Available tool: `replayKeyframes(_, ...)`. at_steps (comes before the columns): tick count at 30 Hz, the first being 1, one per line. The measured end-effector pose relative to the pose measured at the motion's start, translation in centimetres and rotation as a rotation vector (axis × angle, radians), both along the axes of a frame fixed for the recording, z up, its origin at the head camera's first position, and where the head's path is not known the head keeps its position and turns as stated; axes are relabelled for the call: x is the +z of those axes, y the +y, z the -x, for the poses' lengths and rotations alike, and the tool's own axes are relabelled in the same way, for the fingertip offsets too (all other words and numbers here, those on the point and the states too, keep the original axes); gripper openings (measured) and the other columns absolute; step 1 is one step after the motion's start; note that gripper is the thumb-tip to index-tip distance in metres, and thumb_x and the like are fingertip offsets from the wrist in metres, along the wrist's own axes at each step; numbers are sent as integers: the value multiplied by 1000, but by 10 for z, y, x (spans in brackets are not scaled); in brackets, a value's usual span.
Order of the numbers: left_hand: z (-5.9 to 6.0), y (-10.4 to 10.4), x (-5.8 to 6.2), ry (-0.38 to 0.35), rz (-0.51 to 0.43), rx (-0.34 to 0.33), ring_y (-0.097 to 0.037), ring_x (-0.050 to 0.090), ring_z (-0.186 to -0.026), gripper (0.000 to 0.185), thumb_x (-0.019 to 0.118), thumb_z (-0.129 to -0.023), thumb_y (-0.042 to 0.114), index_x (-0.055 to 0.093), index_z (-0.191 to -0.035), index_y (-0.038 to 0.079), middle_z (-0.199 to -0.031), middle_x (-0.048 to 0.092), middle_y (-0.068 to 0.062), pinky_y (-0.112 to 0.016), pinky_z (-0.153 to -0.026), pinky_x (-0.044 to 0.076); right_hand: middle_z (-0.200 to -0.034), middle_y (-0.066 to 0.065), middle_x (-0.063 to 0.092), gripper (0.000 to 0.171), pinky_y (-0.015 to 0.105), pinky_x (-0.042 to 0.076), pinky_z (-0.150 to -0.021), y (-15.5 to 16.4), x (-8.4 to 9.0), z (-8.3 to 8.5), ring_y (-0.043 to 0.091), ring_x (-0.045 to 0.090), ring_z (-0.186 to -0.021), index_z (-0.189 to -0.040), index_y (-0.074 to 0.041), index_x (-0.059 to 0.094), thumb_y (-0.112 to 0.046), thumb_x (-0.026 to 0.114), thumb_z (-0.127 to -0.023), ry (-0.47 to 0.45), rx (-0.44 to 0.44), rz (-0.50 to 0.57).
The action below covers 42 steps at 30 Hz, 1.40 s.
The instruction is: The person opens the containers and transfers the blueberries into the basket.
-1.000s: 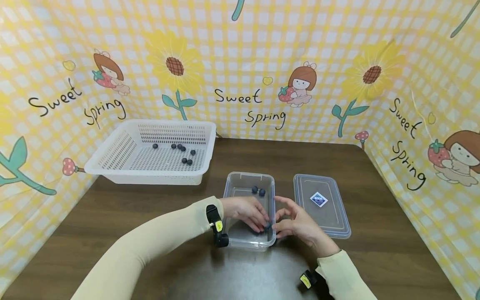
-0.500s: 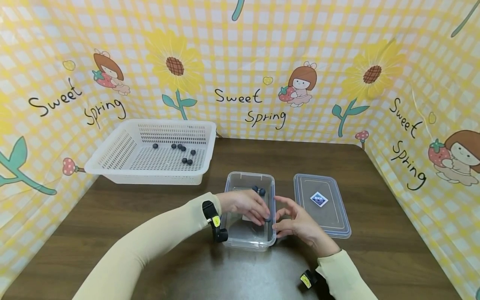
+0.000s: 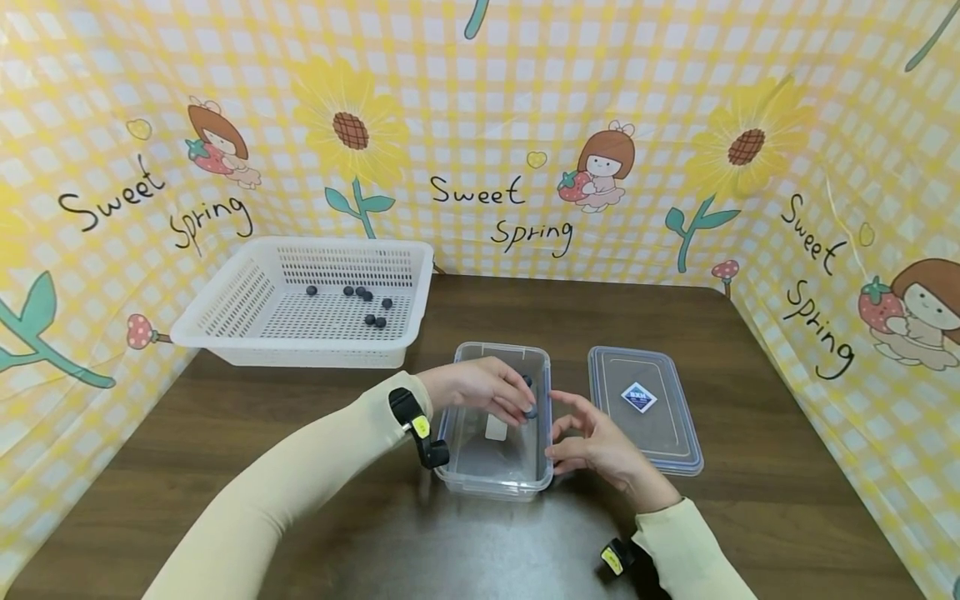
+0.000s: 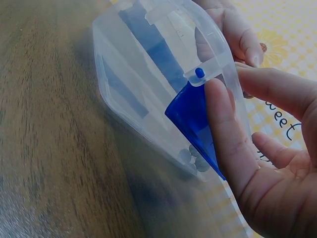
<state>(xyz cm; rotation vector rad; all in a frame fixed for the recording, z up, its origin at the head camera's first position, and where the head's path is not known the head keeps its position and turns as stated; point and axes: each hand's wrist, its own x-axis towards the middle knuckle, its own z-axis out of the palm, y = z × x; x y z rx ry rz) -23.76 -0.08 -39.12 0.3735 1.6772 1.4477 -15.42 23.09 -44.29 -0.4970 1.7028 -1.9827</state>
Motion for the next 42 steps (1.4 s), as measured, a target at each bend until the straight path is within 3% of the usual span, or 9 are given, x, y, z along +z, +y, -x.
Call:
replayKeyframes(11,13,-13,14,27,-43,73,-21,69,-78,22,60,-96,-5,61,-115,-17,-85,69,-12,-48,-97,52,-99,8,56,77,34,62,-71,-1,1,0,17,69,-79,-151,3,20,10,65,-88,-14,-18,-19)
replayKeyframes(21,25,-31,30,11,-137,196,-24,71,-79,15,61,-94,-9,64,-109,-12,-87,71,-14,-56,-103,44,-100,9,56,77,34,62,-70,-1,1,0,17,69,-80,-152,0,21,11,64,-88,-14,-14,-22)
replayKeyframes(28,35,-47,37,51,-191,241,-23,70,-82,14,58,-96,-8,63,-109,-12,-87,71,-12,-52,-99,49,-100,8,57,77,33,62,-70,-1,2,0,16,68,-79,-152,0,22,11,64,-88,-7,-4,-10)
replayKeyframes(33,41,-62,43,70,-249,301,-23,70,-83,13,55,-97,-8,62,-107,-11,-87,71,-12,-56,-105,39,-100,8,57,78,32,62,-70,-1,2,0,16,68,-78,-152,0,22,11,65,-88,-6,-7,-7)
replayKeyframes(42,52,-86,58,97,-296,369,-21,71,-80,22,56,-97,-6,71,-86,4,-87,71,-12,-47,-98,51,-99,8,57,78,33,62,-69,-1,2,-1,17,69,-77,-152,-2,25,11,66,-87,-20,-12,-8)
